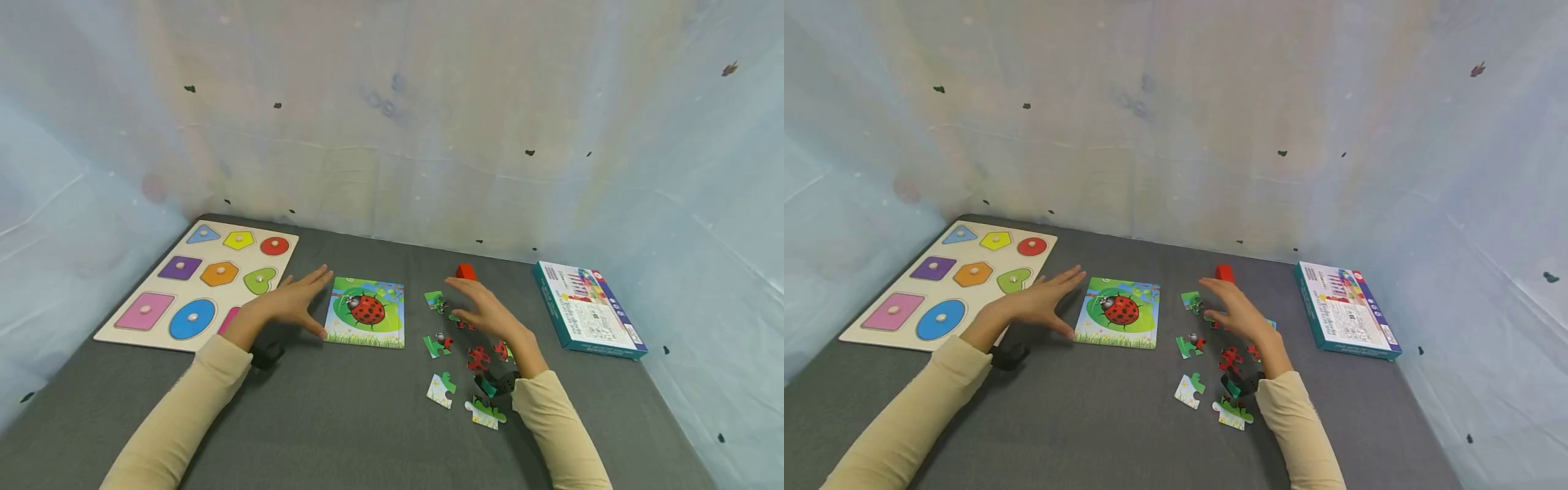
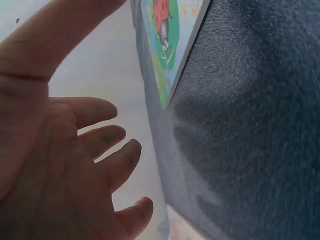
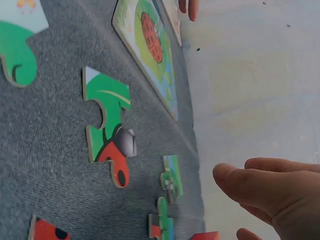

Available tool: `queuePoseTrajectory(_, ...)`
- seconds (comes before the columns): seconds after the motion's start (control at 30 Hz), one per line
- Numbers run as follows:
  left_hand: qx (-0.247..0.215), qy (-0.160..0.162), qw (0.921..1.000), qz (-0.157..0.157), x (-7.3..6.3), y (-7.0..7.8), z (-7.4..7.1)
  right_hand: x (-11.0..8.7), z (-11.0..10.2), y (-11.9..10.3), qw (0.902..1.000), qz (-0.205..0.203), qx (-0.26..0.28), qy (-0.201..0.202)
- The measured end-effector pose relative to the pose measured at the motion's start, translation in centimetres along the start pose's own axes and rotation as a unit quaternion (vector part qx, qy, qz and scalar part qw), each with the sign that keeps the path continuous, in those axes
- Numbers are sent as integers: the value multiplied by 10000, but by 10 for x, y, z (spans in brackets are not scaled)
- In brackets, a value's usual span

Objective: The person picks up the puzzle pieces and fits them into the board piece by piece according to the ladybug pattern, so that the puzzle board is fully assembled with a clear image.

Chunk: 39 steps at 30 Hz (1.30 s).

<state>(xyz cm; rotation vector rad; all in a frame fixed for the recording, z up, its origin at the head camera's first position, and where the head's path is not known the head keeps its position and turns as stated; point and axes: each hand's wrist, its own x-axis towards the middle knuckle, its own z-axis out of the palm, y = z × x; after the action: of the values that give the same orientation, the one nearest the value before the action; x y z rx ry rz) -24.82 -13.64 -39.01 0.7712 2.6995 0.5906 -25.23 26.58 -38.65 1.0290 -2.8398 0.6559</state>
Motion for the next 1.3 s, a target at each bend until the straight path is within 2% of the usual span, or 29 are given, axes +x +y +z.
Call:
queuePoseTrajectory(0.27, -107, -268, 9996, -26, 11, -7, 6, 14, 18, 15, 9999, -38, 28, -143)
queuePoseTrajectory(0.5, -146, -356, 9993, 16, 14, -11, 14, 24, 32, 21, 9983, -270, 224, -469)
queuePoseTrajectory(0.67, -117, -374, 9992, -7, 15, -11, 17, 27, 35, 21, 9977, -238, 190, -598)
queuePoseTrajectory(0.9, -177, -390, 9991, 24, 16, -9, 17, 26, 36, 25, 9984, -229, 183, -479)
queuePoseTrajectory(1.13, -222, -393, 9990, 7, 18, -8, 19, 25, 38, 24, 9987, 169, 208, -439)
queuePoseTrajectory(1.3, -217, -371, 9991, -22, 21, -10, 21, 27, 42, 23, 9995, 213, 141, -194)
